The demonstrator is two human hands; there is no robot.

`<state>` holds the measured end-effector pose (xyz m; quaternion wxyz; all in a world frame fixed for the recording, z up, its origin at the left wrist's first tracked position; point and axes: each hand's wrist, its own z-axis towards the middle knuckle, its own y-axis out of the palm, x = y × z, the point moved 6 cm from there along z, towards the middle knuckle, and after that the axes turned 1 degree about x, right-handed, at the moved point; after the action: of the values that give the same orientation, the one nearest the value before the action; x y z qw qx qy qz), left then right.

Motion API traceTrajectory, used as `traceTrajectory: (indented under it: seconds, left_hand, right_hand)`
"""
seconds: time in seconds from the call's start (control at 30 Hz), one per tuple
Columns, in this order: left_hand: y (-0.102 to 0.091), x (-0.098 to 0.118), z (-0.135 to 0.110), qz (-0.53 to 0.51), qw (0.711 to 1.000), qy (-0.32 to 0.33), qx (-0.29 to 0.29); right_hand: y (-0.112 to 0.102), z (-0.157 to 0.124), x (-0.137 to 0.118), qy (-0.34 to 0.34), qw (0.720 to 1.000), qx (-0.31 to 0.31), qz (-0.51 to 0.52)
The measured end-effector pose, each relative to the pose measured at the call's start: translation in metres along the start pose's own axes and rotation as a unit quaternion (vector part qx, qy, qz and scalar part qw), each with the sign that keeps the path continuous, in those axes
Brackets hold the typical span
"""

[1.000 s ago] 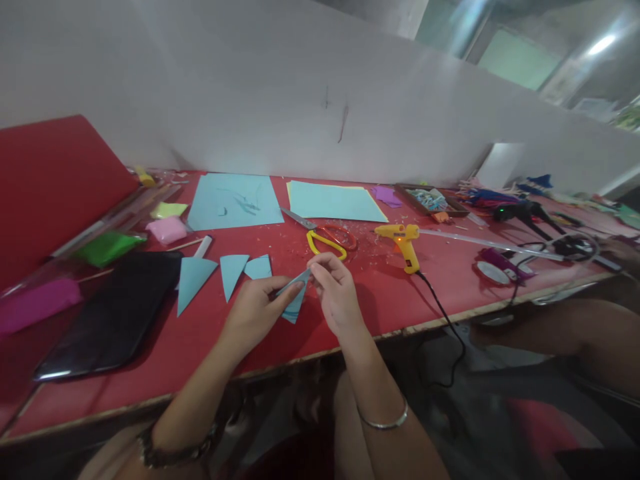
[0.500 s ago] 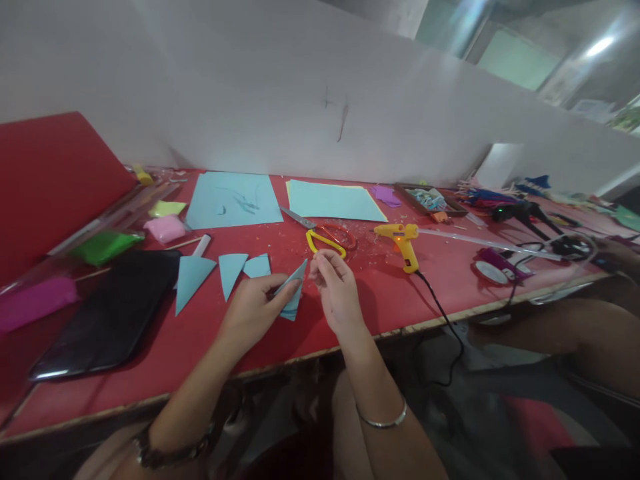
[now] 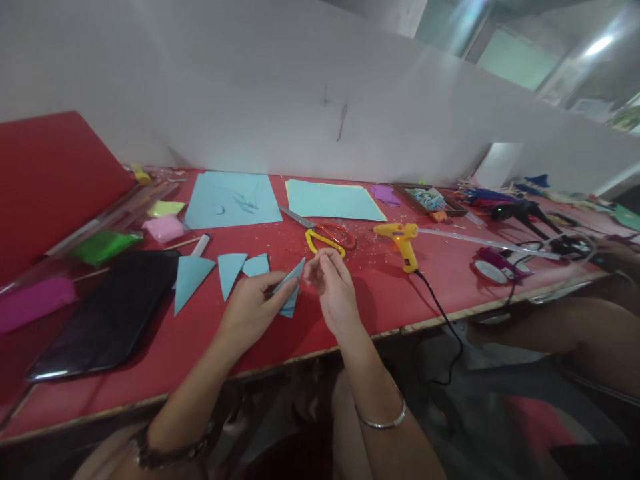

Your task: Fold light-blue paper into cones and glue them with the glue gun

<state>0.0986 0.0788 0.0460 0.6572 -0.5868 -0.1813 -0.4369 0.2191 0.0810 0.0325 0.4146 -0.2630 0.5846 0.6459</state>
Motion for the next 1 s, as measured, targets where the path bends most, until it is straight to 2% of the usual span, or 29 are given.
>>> traceTrajectory:
  seconds: [0.33,0.53,0.73,1.0]
  left_hand:
    - [-0.001,0.002,-0.001,-0.034,0.999,0.007,-0.006]
    - [-0.001,0.002,-0.002,-0.027,1.000,-0.004,-0.010]
    - [-0.002,0.004,-0.003,-0.030,0.999,-0.006,-0.014]
    - [-0.005,0.012,-0.007,-0.004,1.000,0.004,-0.015]
  right_hand:
    - [0.006,-0.002,-0.004,-0.033,0.998,-0.049,0.004]
    - [0.001,-0.001,-0.002,-0.026,0.998,-0.016,-0.048]
    - [-0.002,0.000,0.002,-0.005,0.998,0.006,-0.054]
    - [-0.004,-0.002,-0.001,-0.016,0.996,0.032,-0.080]
